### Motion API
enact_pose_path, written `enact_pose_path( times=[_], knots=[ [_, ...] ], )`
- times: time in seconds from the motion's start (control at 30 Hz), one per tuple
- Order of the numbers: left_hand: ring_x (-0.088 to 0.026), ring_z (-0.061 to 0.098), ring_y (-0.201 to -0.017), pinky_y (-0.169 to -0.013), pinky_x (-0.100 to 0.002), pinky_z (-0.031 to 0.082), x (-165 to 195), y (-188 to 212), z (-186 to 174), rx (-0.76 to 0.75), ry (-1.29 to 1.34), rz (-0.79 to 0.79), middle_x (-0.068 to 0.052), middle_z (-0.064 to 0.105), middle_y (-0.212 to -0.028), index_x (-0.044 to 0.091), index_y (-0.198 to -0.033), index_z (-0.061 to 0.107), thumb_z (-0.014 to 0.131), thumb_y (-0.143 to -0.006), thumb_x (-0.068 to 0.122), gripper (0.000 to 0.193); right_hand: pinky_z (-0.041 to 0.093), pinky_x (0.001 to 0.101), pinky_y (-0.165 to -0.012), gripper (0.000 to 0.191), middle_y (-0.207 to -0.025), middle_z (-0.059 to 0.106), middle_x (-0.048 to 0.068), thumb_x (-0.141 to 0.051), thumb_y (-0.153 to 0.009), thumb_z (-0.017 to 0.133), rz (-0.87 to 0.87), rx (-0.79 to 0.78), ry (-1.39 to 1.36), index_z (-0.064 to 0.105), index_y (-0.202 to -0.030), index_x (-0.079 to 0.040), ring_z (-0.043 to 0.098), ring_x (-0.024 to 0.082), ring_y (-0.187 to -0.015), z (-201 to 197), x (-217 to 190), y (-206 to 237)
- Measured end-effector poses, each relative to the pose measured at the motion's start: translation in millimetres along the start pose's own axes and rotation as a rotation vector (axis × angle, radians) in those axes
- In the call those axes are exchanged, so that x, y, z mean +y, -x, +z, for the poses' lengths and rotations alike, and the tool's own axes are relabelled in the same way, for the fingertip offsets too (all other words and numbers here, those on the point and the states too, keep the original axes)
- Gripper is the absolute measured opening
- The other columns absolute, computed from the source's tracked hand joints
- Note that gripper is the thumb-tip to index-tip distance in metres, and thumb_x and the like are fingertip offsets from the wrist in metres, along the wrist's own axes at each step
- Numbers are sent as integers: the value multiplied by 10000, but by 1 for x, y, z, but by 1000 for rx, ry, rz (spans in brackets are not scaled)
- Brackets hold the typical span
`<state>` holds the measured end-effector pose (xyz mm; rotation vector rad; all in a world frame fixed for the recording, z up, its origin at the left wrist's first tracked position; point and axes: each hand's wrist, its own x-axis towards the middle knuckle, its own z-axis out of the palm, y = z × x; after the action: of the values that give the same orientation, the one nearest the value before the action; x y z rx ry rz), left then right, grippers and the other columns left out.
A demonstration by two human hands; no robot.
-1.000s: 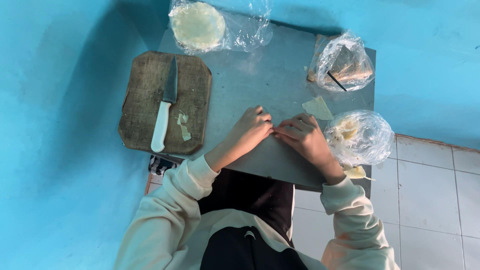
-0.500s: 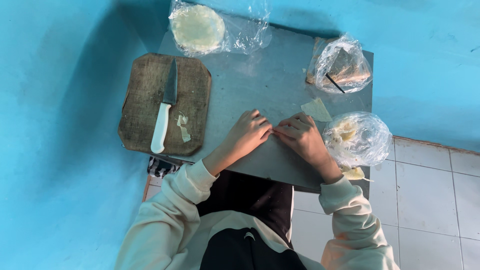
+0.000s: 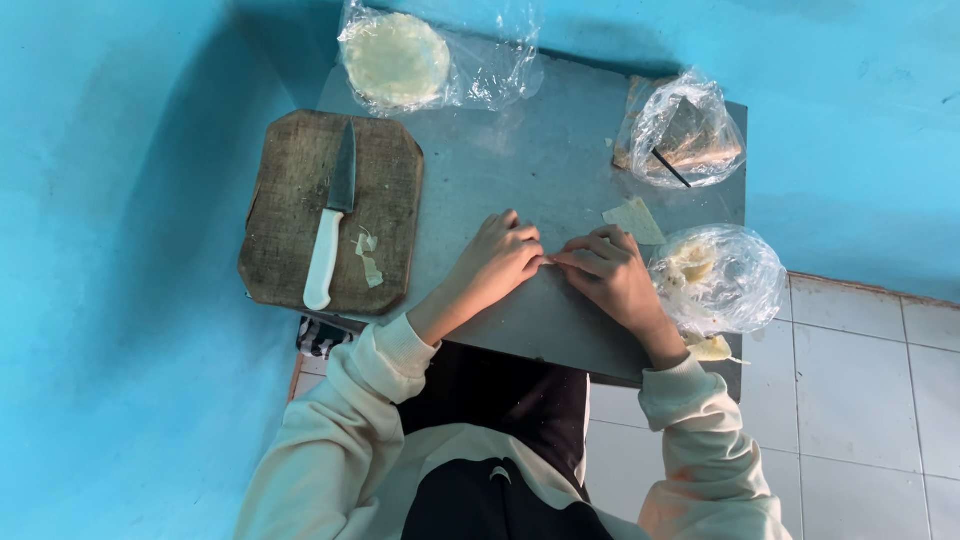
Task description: The person sits at a small metal table and folds triangular dough wrappers around filling. They pinch the wrapper edges closed by hand, spoon filling from a plastic-covered container onto a wrapper, fold it over, and set the finished filled pastry aside, repeating with more wrappers.
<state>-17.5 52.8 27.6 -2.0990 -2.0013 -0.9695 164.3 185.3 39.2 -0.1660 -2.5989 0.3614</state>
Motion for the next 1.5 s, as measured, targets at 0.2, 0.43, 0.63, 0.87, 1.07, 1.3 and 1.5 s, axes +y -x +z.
enact_pose_path(
  times=[0.2,0.43,0.63,0.87,1.07,1.3,1.5],
  knots=[
    [-240,585,-956,-903,-404,483,-6,4,3,34,63,-34,5,712,-988,84,-888,792,782,-873,193,111,470,405,-913,290,-1079,733,-10,-130,-772,826,7,12,34,798,-1059,-158,614,264,-1053,1,-3,-2],
    [-277,583,-1016,-938,-428,477,-13,11,-1,38,115,-82,-42,671,-1078,88,-1019,748,793,-837,222,230,459,401,-890,266,-1084,733,-6,-157,-820,831,40,29,73,797,-1084,-157,610,262,-1055,3,-5,-4],
    [-271,583,-1023,-924,-425,471,-15,11,-1,68,129,-77,-33,657,-1050,98,-1000,731,783,-868,216,184,459,405,-896,281,-1097,724,1,-155,-821,820,39,20,75,794,-1101,-154,610,264,-1068,2,-5,-5],
    [-258,576,-1022,-920,-416,470,-15,8,-1,42,82,-76,-31,658,-1050,106,-1012,723,788,-871,233,200,462,404,-909,269,-1118,712,-2,-158,-836,812,59,6,77,786,-1104,-152,609,258,-1065,3,-6,-5],
    [-253,578,-1051,-930,-413,473,-12,6,-2,67,73,4,-22,671,-1068,125,-1105,705,762,-868,182,250,465,414,-931,306,-1149,698,12,-178,-836,812,44,-1,96,774,-1138,-143,600,270,-1084,6,-3,-5],
    [-241,607,-999,-918,-402,484,-11,4,-2,94,70,23,-30,691,-1006,98,-1245,633,734,-915,133,347,460,429,-964,380,-1185,694,67,-179,-839,804,101,-11,27,738,-1203,-94,592,304,-1103,6,-4,-6],
    [-245,621,-946,-945,-413,501,-9,6,-3,131,106,-28,-34,681,-961,129,-1413,561,739,-932,106,513,448,441,-1028,449,-1217,704,91,-155,-843,799,164,12,-78,715,-1276,-73,591,320,-1107,-4,-6,-6]
  ],
)
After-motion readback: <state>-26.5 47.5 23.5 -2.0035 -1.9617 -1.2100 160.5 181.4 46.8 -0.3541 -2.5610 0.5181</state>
